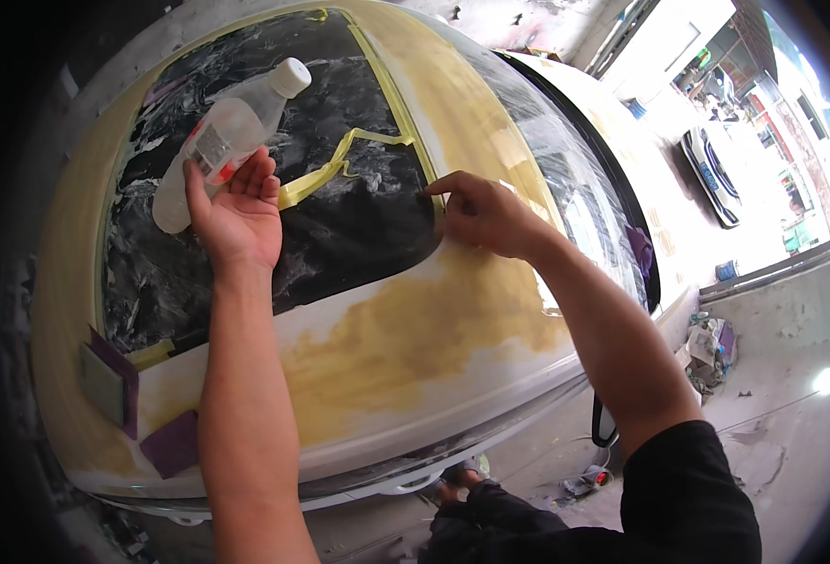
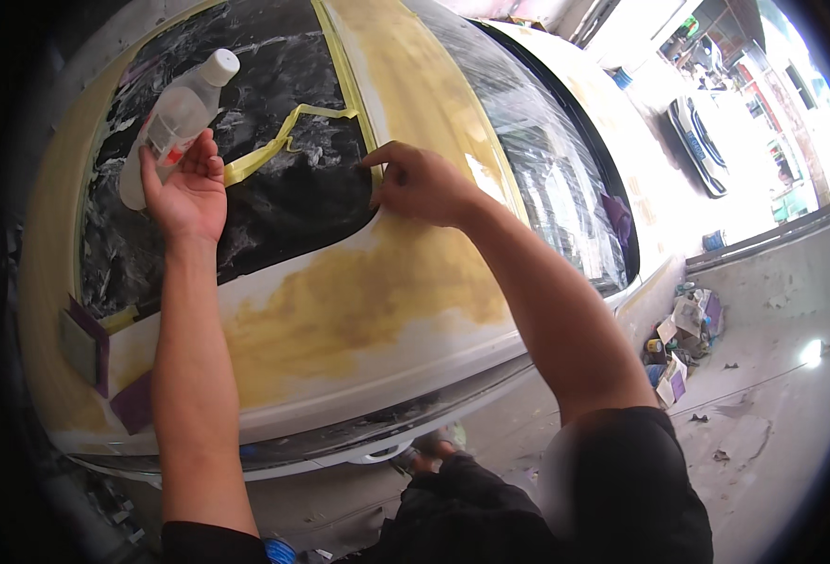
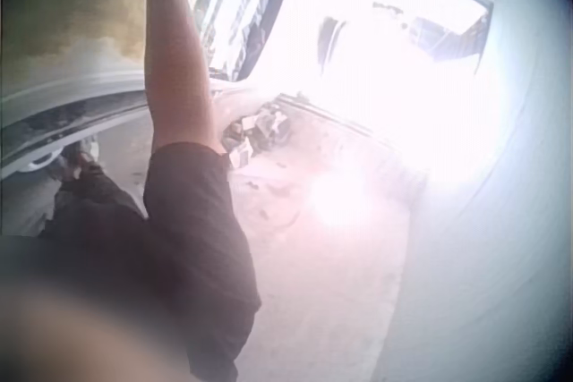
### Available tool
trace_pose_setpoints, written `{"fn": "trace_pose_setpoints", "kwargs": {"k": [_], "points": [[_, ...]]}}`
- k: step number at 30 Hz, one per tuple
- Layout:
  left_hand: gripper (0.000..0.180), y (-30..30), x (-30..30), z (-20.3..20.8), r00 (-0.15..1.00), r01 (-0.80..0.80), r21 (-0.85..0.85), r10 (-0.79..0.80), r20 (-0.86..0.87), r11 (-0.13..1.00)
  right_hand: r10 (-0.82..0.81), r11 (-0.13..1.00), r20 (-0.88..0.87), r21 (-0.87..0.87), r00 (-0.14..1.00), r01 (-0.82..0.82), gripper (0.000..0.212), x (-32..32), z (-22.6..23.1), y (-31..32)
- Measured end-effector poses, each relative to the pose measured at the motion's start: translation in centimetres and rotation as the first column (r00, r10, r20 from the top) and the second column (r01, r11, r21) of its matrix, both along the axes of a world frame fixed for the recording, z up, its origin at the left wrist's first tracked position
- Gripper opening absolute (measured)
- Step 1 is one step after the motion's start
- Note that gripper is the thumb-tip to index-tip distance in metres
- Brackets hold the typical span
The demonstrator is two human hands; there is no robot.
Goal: The person sands the roof of a white car using a sanding block and a liquid from a plastic bottle. They repeatedly pour liquid onto the surface and sand in sections, then switch to a purple sanding pad and continue sanding the same area.
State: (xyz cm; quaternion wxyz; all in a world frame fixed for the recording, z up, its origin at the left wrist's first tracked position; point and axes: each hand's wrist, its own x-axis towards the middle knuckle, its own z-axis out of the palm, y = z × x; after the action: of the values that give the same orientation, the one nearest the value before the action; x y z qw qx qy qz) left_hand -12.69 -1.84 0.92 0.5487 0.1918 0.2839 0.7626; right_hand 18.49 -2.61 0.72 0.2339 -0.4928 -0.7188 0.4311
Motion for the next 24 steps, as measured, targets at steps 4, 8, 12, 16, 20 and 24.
{"fn": "trace_pose_setpoints", "kwargs": {"k": [4,8,12,16,20,24], "points": [[0.059,-0.2,1.1,-0.1,0.986,0.006,0.115,0.013,-0.165,0.993,-0.272,0.96,-0.395,-0.045,0.877,0.277,0.037,-1.0,-0.7,-2.3],[0.05,-1.3,3.6,-0.1,0.875,0.067,0.283,0.081,-0.478,0.957,-0.259,0.894,-0.737,0.061,0.624,0.443,0.039,-2.0,-0.1,-4.2],[0.047,-3.5,6.7,-0.1,0.36,0.144,0.371,0.301,-0.883,0.917,-0.207,0.955,-0.784,-0.032,0.584,0.295,0.064,-1.8,0.7,-5.1],[0.06,-4.6,10.1,0.4,0.041,0.467,0.612,0.676,-0.736,0.638,-0.18,0.981,-0.881,-0.195,0.437,0.01,0.091,-0.5,1.2,-5.1],[0.058,-6.5,12.0,1.3,-0.069,0.468,0.471,0.563,-0.824,0.748,-0.09,0.993,-0.834,-0.032,0.544,0.115,0.109,1.6,1.7,-3.9],[0.036,-6.5,10.4,2.2,-0.331,0.282,0.039,0.136,-0.934,0.958,0.014,0.927,-0.813,0.229,0.583,0.298,0.111,5.0,1.9,-2.6]]}}
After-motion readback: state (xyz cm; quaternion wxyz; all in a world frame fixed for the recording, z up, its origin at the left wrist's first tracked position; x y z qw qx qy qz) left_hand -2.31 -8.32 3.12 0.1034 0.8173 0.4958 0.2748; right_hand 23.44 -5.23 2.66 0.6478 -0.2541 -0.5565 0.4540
